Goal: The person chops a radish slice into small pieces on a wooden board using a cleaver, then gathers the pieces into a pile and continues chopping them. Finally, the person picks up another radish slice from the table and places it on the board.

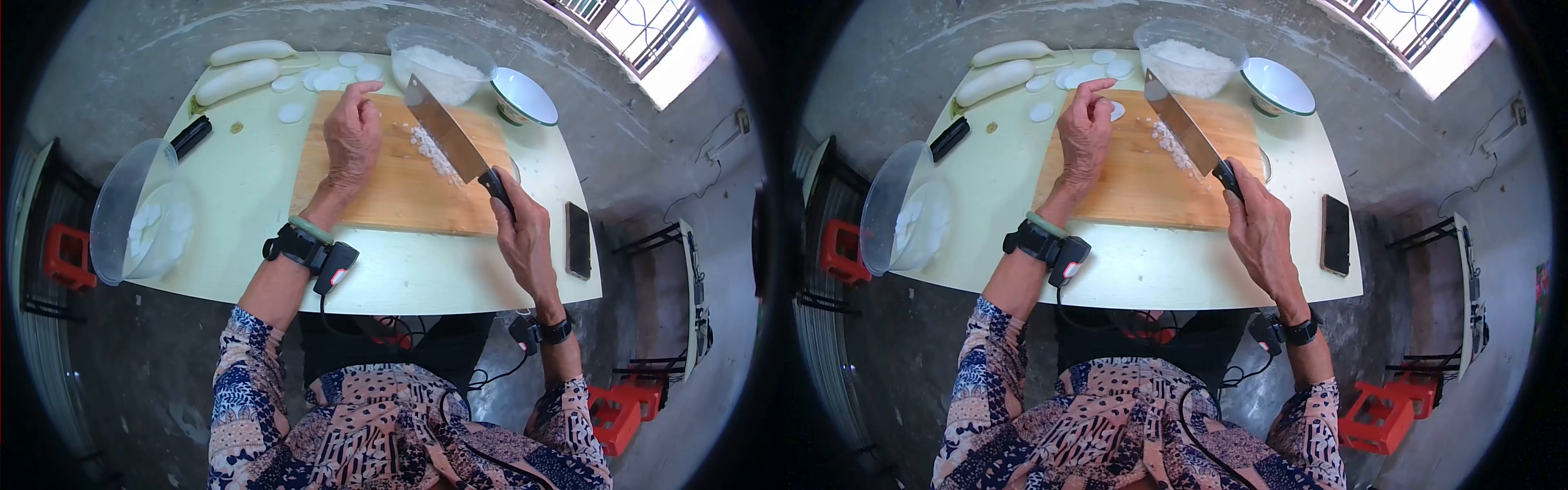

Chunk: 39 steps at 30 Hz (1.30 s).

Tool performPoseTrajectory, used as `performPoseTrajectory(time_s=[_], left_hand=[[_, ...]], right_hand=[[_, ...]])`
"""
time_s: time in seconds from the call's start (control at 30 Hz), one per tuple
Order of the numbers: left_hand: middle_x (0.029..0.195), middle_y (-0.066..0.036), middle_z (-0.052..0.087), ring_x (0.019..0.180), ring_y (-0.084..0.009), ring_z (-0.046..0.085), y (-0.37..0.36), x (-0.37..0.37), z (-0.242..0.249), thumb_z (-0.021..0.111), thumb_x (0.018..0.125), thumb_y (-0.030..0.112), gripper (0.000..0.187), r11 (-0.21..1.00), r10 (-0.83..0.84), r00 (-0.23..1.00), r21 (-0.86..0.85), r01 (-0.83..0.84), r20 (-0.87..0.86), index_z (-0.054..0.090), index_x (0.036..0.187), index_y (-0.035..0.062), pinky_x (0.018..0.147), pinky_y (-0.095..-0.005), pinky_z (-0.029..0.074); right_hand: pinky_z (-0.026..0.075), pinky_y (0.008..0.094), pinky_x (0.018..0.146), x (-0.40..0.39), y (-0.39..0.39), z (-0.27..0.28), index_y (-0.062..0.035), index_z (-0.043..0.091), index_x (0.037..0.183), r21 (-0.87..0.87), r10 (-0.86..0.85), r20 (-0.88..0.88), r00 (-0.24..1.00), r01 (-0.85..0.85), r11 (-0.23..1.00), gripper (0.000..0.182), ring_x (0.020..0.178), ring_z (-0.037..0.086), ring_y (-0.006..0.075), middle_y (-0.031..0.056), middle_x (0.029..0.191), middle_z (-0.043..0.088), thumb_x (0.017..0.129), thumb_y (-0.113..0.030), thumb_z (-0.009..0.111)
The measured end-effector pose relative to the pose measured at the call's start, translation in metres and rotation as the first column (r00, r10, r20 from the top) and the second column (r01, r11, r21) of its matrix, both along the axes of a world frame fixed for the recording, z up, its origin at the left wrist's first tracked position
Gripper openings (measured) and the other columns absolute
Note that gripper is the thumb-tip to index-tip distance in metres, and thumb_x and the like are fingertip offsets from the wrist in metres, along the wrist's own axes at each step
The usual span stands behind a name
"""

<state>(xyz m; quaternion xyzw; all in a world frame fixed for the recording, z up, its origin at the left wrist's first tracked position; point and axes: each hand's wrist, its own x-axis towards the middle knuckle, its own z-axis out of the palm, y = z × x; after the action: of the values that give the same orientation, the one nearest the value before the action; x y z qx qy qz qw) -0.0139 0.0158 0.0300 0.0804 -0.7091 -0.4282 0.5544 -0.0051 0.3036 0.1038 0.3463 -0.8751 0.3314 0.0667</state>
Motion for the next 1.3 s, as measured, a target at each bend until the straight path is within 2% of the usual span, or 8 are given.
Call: performPoseTrajectory(time_s=[0.1,0.17,0.27,0.7,0.9,0.97,1.17,1.3], left_hand=[[0.072,-0.012,0.061,0.061,-0.0241,0.059,0.002,0.003,0.001,0.054,0.092,-0.005,0.030,1.000,-0.005,1.000,-0.001,0.005,0.014,0.070,0.114,0.0080,0.061,-0.0395,0.049],[0.085,-0.010,0.076,0.074,-0.0164,0.071,-0.004,0.003,-0.002,0.052,0.096,0.002,0.030,1.000,-0.022,0.991,-0.006,0.023,0.133,0.070,0.119,0.0081,0.071,-0.0330,0.056],[0.085,-0.010,0.077,0.073,-0.0162,0.070,-0.004,0.001,-0.003,0.052,0.096,0.001,0.029,0.999,-0.002,0.994,-0.040,0.006,0.109,0.070,0.118,0.0082,0.070,-0.0327,0.056],[0.085,-0.010,0.076,0.074,-0.0156,0.071,-0.002,0.000,-0.006,0.051,0.096,0.002,0.029,0.998,0.001,0.994,-0.057,0.005,0.107,0.072,0.116,0.0084,0.069,-0.0331,0.056],[0.096,-0.013,0.075,0.085,-0.0265,0.072,0.012,-0.005,-0.015,0.053,0.098,0.001,0.027,0.974,-0.145,0.972,-0.146,0.173,0.183,0.072,0.116,0.0083,0.076,-0.0379,0.057],[0.113,-0.020,0.072,0.104,-0.0344,0.070,0.016,-0.005,-0.017,0.052,0.098,0.000,0.032,0.925,-0.178,0.935,-0.270,0.265,0.307,0.069,0.124,0.0077,0.091,-0.0442,0.055],[0.131,-0.026,0.065,0.125,-0.0413,0.061,0.022,-0.015,-0.036,0.050,0.097,0.000,0.045,0.887,-0.011,0.863,-0.393,0.241,0.505,0.059,0.141,0.0059,0.110,-0.0498,0.046],[0.128,-0.025,0.067,0.121,-0.0390,0.064,0.036,-0.008,-0.017,0.048,0.099,0.001,0.044,0.900,-0.220,0.861,-0.246,0.360,0.458,0.059,0.141,0.0066,0.106,-0.0466,0.050]], right_hand=[[0.054,0.0462,0.079,0.001,0.003,-0.002,-0.0058,0.059,0.142,0.098,0.013,-0.001,1.000,-0.013,0.995,0.042,0.087,0.070,0.0412,0.0239,0.108,0.071,0.099,-0.004,0.062],[0.054,0.0461,0.079,0.001,0.001,0.002,-0.0060,0.059,0.142,0.078,-0.012,0.024,1.000,0.010,0.997,0.042,0.086,0.069,0.0417,0.0234,0.107,0.071,0.099,-0.004,0.062],[0.054,0.0457,0.079,0.005,0.000,-0.003,-0.0061,0.059,0.142,-0.011,0.003,0.012,1.000,-0.003,1.000,0.043,0.086,0.069,0.0408,0.0230,0.106,0.071,0.099,-0.004,0.062],[0.054,0.0451,0.079,-0.002,0.007,-0.003,-0.0049,0.061,0.140,0.079,0.003,-0.013,1.000,-0.002,0.997,0.040,0.087,0.070,0.0387,0.0237,0.106,0.071,0.100,-0.004,0.062],[0.053,0.0489,0.076,-0.023,0.013,-0.004,-0.0036,0.060,0.140,0.098,-0.163,-0.197,0.967,0.185,0.978,0.040,0.087,0.071,0.0393,0.0219,0.105,0.072,0.100,-0.004,0.061],[0.054,0.0493,0.075,-0.029,0.015,-0.010,-0.0030,0.058,0.140,0.111,-0.153,-0.256,0.955,0.186,0.976,0.040,0.088,0.071,0.0390,0.0208,0.103,0.072,0.100,-0.005,0.062],[0.054,0.0485,0.073,-0.012,0.006,-0.017,-0.0038,0.056,0.140,0.260,-0.142,-0.298,0.944,0.223,0.939,0.042,0.085,0.070,0.0395,0.0209,0.099,0.070,0.099,-0.006,0.063],[0.054,0.0476,0.072,0.003,0.012,-0.010,-0.0053,0.058,0.140,0.079,-0.011,-0.194,0.981,0.027,0.996,0.040,0.083,0.069,0.0427,0.0230,0.099,0.070,0.099,-0.006,0.062]])
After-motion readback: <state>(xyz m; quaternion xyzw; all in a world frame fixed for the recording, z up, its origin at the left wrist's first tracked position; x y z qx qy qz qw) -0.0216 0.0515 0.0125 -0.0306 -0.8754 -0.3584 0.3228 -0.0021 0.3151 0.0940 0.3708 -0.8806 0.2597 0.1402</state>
